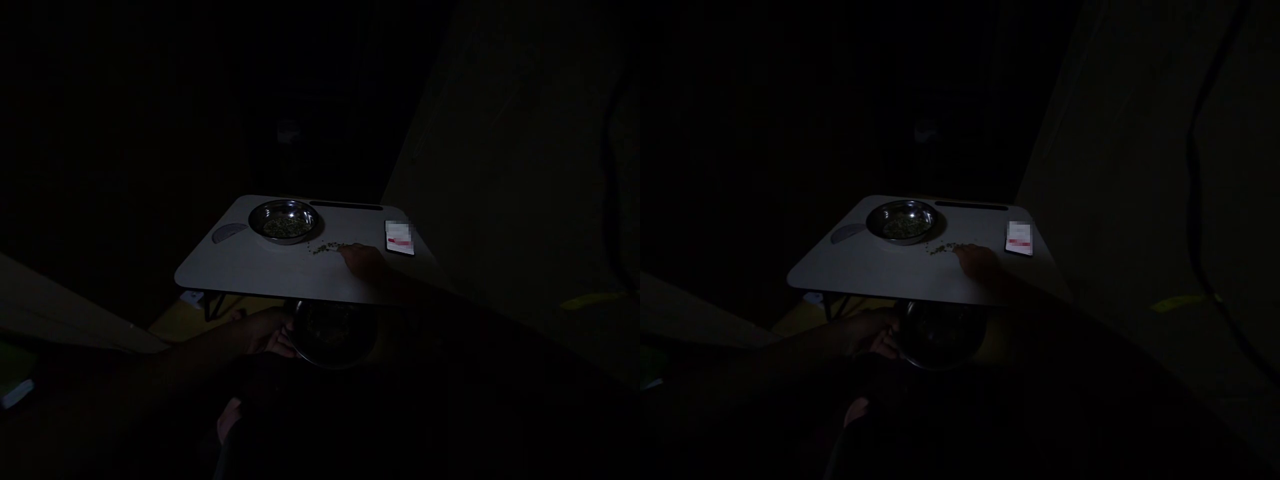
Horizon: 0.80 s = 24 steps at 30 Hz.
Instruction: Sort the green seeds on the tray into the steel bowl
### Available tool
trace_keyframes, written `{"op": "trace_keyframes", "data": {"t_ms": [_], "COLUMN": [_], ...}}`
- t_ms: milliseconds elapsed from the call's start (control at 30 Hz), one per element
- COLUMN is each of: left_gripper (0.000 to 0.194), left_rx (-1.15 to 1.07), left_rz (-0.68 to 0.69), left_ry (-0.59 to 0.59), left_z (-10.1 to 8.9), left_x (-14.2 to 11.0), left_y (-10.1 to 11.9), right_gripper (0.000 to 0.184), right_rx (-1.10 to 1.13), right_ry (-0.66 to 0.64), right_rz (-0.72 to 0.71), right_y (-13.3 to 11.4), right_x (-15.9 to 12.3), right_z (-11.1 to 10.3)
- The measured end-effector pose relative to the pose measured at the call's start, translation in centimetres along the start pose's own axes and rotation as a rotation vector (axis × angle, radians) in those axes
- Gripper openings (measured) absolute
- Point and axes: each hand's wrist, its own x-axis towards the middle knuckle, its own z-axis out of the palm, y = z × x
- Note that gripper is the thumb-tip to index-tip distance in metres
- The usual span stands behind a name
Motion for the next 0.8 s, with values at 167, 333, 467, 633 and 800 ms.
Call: {"op": "trace_keyframes", "data": {"t_ms": [167,333,467,633,800], "left_gripper": [0.009,0.009,0.009,0.009,0.009], "left_rx": [0.002,0.005,0.015,0.010,0.013], "left_rz": [-0.004,-0.002,-0.014,-0.007,-0.008], "left_ry": [-0.015,-0.007,-0.011,-0.044,-0.044], "left_z": [-0.1,0.0,0.0,-0.2,-0.3], "left_x": [0.1,0.0,0.1,0.3,0.4], "left_y": [-0.1,0.0,0.0,-0.1,-0.2], "right_gripper": [0.032,0.031,0.031,0.031,0.030], "right_rx": [-0.010,-0.019,0.002,0.034,0.048], "right_ry": [-0.020,-0.010,-0.006,0.019,0.016], "right_rz": [-0.009,-0.035,-0.063,-0.084,-0.097], "right_y": [-0.1,-0.2,-0.5,-0.9,-1.1], "right_x": [-0.1,-0.3,-0.4,-0.6,-0.6], "right_z": [0.1,-0.1,-0.4,-0.8,-0.7]}}
